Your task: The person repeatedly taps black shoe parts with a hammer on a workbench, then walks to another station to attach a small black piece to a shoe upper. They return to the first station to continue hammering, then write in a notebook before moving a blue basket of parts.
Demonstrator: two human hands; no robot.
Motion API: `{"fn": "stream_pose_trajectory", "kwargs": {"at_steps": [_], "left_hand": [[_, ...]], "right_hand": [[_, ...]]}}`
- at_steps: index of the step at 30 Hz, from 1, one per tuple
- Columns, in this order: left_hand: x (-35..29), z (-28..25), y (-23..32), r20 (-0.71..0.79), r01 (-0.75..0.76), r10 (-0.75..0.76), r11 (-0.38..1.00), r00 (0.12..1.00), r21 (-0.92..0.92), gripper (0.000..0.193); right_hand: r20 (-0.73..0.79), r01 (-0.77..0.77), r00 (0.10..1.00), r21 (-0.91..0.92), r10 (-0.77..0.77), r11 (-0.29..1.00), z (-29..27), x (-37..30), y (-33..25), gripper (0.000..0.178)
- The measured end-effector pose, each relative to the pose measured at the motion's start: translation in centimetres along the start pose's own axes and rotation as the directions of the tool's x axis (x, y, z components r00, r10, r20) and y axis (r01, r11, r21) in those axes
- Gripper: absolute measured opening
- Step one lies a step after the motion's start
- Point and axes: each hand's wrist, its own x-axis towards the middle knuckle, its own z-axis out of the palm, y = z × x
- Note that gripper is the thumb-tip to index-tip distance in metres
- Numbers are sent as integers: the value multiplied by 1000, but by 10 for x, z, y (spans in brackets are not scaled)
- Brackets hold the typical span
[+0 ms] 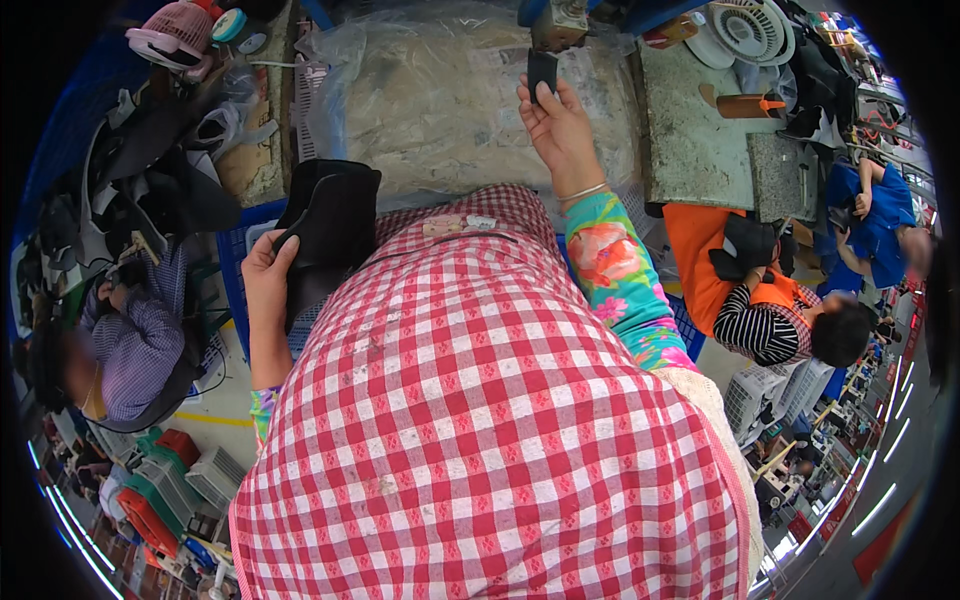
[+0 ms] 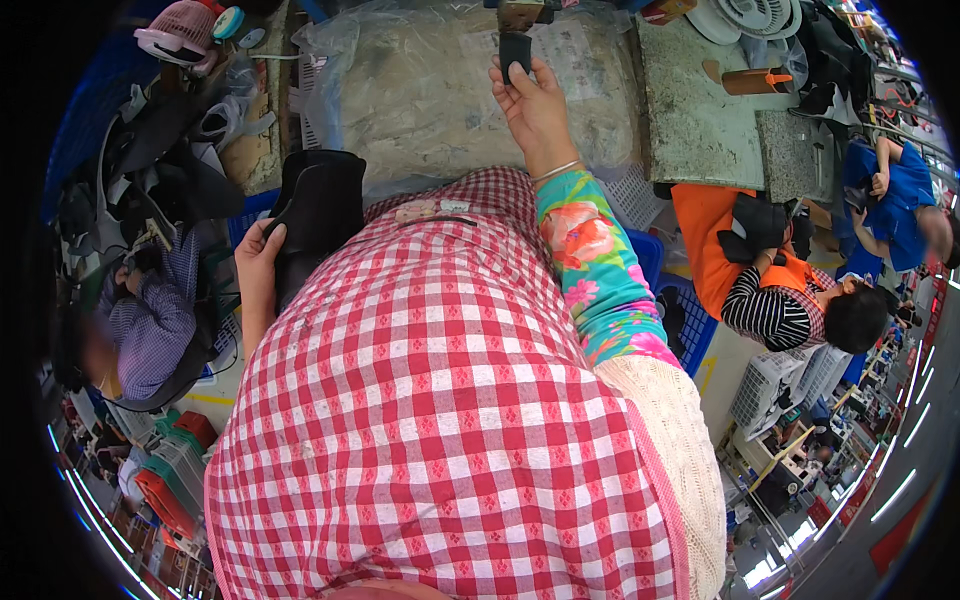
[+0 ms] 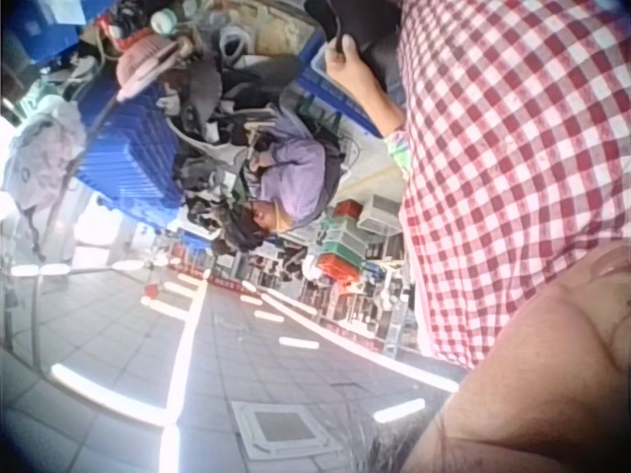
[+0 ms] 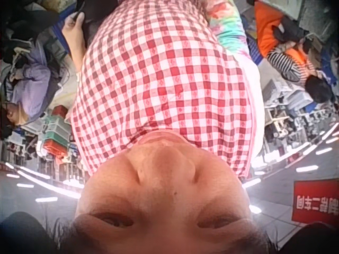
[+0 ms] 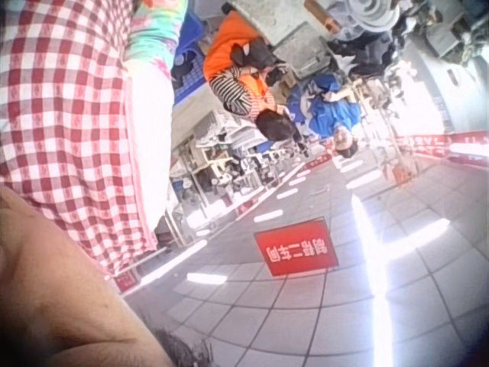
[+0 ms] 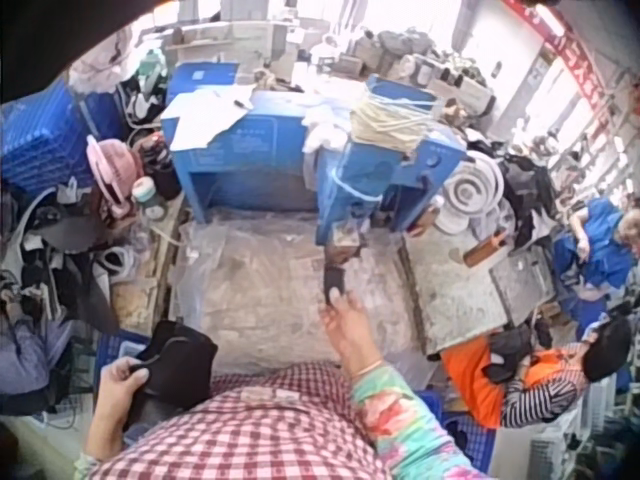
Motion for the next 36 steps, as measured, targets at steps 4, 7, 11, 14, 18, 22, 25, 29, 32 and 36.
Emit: {"fn": "stream_pose_trajectory", "kwargs": {"at_steps": [4,7,11,14,18,22,25,29,32,36], "left_hand": [[1,3,1,12,-5,5,1000,1000,3,16],[2,6,2,19,-11,11,1000,1000,19,16],[1,7,2,23,-6,5,1000,1000,12,15],[-1,6,2,13,-2,1,1000,1000,29,15],[-2,4,1,6,-7,7,999,1000,53,15],[-2,1,-1,17,-2,2,1000,1000,17,15],[0,-3,-4,3,-4,4,999,1000,39,16],[1,-7,-10,-6,2,-2,1000,1000,27,16],[2,-8,-8,-3,9,-9,1000,1000,28,15],[11,-2,13,-6,-114,120,961,993,250,15]], "right_hand": [[17,-18,1000,-22,18,1000,2,0,-3,25],[6,-17,1000,-17,17,1000,2,-1,-2,24],[0,-30,1000,-10,30,1000,2,0,-1,27],[10,-29,1000,-10,29,1000,2,2,0,29],[27,-13,1000,-43,14,999,3,5,2,29],[43,5,999,-41,-3,999,5,4,2,29],[9,41,999,30,-42,999,0,3,0,31],[9,-48,999,75,47,996,-22,7,2,24],[-183,-148,969,115,167,982,-39,10,12,15],[12,-223,974,227,226,948,-28,0,21,13]]}}
